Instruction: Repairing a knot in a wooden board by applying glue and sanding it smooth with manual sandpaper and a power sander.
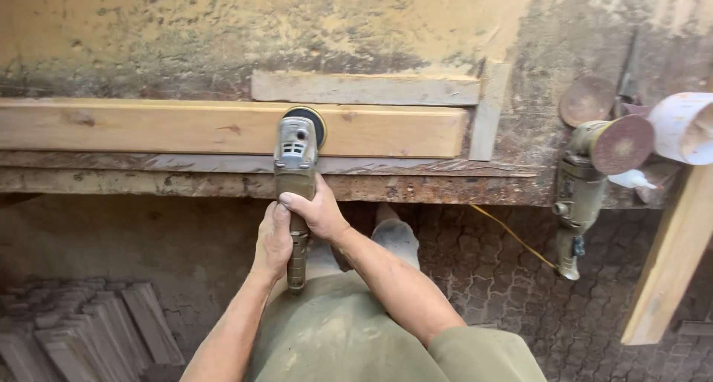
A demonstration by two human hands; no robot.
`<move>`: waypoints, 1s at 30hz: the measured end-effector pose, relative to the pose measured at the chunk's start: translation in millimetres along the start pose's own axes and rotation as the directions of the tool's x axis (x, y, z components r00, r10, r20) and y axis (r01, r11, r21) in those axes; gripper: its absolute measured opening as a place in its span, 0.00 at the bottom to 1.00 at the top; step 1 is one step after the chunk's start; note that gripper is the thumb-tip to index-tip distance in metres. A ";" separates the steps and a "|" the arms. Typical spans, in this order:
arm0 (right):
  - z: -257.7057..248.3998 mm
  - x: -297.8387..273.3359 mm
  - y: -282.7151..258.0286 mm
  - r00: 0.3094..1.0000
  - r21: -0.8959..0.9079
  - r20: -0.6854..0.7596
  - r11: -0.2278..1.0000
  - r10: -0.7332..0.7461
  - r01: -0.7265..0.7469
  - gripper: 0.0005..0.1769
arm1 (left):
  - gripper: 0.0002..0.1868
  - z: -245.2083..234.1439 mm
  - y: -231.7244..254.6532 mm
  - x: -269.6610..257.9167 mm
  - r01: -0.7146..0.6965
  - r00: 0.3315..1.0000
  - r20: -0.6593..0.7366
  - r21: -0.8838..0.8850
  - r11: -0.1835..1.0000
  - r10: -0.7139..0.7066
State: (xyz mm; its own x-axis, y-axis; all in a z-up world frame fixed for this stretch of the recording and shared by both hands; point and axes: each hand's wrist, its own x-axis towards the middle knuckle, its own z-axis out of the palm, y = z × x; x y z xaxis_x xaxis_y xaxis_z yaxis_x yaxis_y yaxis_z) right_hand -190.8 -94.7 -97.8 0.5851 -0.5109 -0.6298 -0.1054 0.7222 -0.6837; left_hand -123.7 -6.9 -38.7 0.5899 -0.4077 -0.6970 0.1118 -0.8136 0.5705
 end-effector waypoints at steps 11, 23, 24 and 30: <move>-128.4 -43.0 -35.5 0.947 0.273 -0.307 0.944 -0.097 0.186 0.26 | 0.43 121.9 64.4 -11.3 -0.015 0.970 0.243 0.119 0.993 -0.014; -146.6 -51.7 -28.0 0.952 0.206 -0.250 0.952 -0.174 0.228 0.32 | 0.28 147.1 51.9 -31.1 -0.044 0.982 0.186 0.098 0.994 0.025; -155.0 -55.2 -28.2 0.954 0.212 -0.245 0.951 -0.172 0.225 0.32 | 0.28 151.9 46.3 -25.8 -0.041 0.983 0.180 0.102 0.994 0.023; -132.5 -49.4 -10.0 0.963 0.069 -0.232 0.986 -0.135 0.154 0.28 | 0.24 123.5 5.0 -21.3 -0.100 0.980 0.182 0.096 0.990 0.081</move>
State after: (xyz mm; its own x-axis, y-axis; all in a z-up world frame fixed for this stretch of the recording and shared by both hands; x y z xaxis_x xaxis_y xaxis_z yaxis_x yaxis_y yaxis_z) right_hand -325.2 -138.5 -108.7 0.3911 -0.6977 -0.6002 0.0420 0.6650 -0.7456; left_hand -234.5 -53.5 -74.6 0.4412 -0.5411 -0.7159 -0.0254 -0.8050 0.5928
